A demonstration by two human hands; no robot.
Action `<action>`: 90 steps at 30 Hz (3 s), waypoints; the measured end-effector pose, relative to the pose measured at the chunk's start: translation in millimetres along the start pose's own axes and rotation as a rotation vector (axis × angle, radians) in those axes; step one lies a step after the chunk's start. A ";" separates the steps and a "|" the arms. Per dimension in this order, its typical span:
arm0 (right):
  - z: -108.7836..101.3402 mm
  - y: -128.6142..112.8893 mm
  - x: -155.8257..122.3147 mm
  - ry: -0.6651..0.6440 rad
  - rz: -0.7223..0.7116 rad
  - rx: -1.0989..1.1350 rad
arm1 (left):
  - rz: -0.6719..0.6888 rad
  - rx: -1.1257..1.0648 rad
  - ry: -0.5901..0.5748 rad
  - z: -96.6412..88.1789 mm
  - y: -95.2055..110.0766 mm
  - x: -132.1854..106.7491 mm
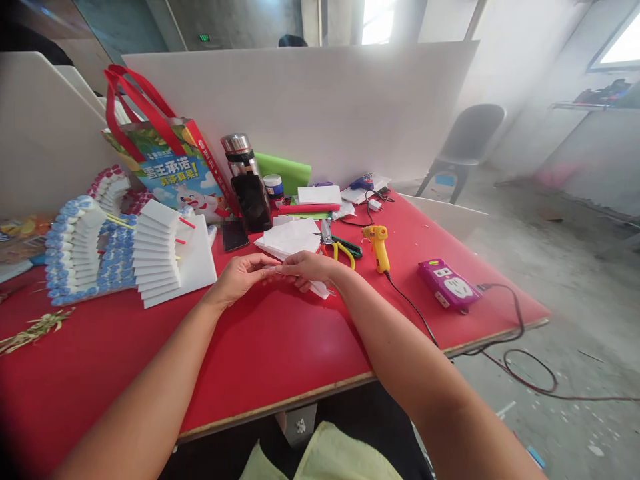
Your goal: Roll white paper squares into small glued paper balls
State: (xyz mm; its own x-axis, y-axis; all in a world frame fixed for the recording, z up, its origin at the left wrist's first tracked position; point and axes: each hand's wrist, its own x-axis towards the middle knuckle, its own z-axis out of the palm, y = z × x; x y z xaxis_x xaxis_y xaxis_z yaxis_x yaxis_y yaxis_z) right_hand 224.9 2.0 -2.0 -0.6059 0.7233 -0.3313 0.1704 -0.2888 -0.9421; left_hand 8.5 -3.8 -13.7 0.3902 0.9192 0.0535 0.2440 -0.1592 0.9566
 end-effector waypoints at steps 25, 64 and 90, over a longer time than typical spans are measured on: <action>2.0 -4.3 12.8 -0.210 0.129 0.594 | 0.641 0.897 0.227 19.6 5.4 3.6; 21.4 0.9 12.9 0.366 -0.185 -0.412 | 0.313 0.803 0.083 17.1 4.3 0.1; 16.6 3.2 5.4 0.485 -0.429 -0.792 | -0.215 -0.135 -0.164 16.4 11.3 -3.3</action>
State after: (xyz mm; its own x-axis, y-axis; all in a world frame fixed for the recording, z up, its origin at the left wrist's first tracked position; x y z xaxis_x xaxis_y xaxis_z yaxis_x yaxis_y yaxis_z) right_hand 209.3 -5.3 -6.0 -0.3864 0.8952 0.2223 0.5844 0.4240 -0.6919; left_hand 24.5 -14.5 -7.8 0.4832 0.8544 -0.1912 0.2211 0.0922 0.9709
